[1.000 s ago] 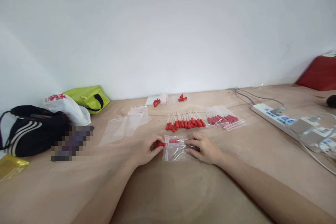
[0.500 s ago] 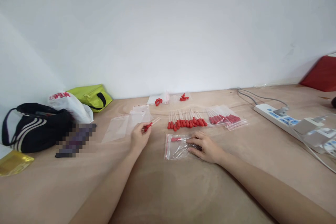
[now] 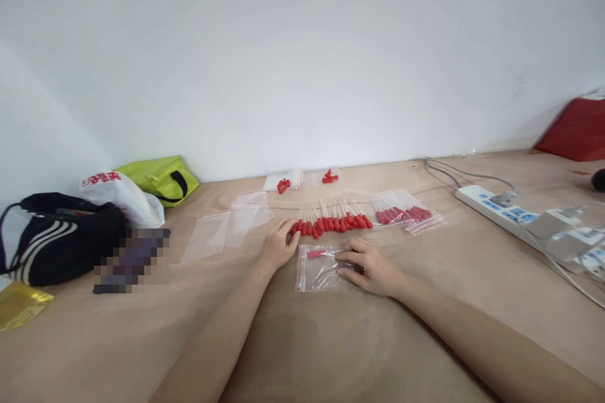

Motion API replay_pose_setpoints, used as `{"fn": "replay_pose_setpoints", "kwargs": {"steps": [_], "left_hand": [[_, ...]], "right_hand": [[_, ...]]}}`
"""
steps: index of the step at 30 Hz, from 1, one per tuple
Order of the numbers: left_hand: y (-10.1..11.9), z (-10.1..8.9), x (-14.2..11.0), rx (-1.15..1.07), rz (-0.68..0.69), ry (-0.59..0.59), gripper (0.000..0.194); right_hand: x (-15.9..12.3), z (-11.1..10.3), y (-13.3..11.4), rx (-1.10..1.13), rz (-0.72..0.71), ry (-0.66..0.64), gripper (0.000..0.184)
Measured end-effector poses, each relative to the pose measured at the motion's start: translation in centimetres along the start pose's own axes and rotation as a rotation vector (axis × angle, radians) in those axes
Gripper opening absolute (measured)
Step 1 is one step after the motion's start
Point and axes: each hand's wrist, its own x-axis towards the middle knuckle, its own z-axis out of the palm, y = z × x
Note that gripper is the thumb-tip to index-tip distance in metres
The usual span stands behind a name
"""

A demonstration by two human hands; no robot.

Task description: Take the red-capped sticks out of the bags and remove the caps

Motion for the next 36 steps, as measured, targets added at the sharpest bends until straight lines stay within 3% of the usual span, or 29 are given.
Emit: {"fn": "replay_pose_setpoints", "kwargs": {"steps": [5,11,17,23,26,31,33,36], "left_hand": [[0.1,-0.1,0.0,-0.007,-0.003,-0.002,0.025],[1.4,-1.3,-1.9,-0.049,0.001,0.107,0.011],[2.5,-1.8,-3.6,-0.163,0.0,-0.068,0.01],[3.1,-1.0,-3.0,-0.188,-0.037,-0.162,0.018],[3.5,-0.5,-2.9,-0.179,-0.096,-0.155,0.015],[3.0,-1.5,-3.3,-0.353,-0.121,-0.222,0.008],[2.0,-2.3,-3.7,-0.449,-0.199,-0.183,0.01],[0.3,-3.3,-3.8,-0.549,-0.347,0.119,0.016]], "right_hand": [[0.0,0.0,-0.1,0.007,0.015,-0.01,0.026],[0.0,0.0,0.1,0.004,0.008,-0.009,0.026],[0.0,0.1,0.0,0.01,0.01,-0.003,0.026],[0.1,0.0,-0.1,0.036,0.01,-0.007,0.026],[0.1,0.1,0.1,0.054,-0.008,-0.016,0.027],[0.0,0.1,0.3,0.069,-0.003,-0.019,0.029],[-0.1,0.1,0.3,0.078,-0.001,-0.015,0.028],[-0.1,0.1,0.3,0.076,0.003,-0.013,0.027]]}}
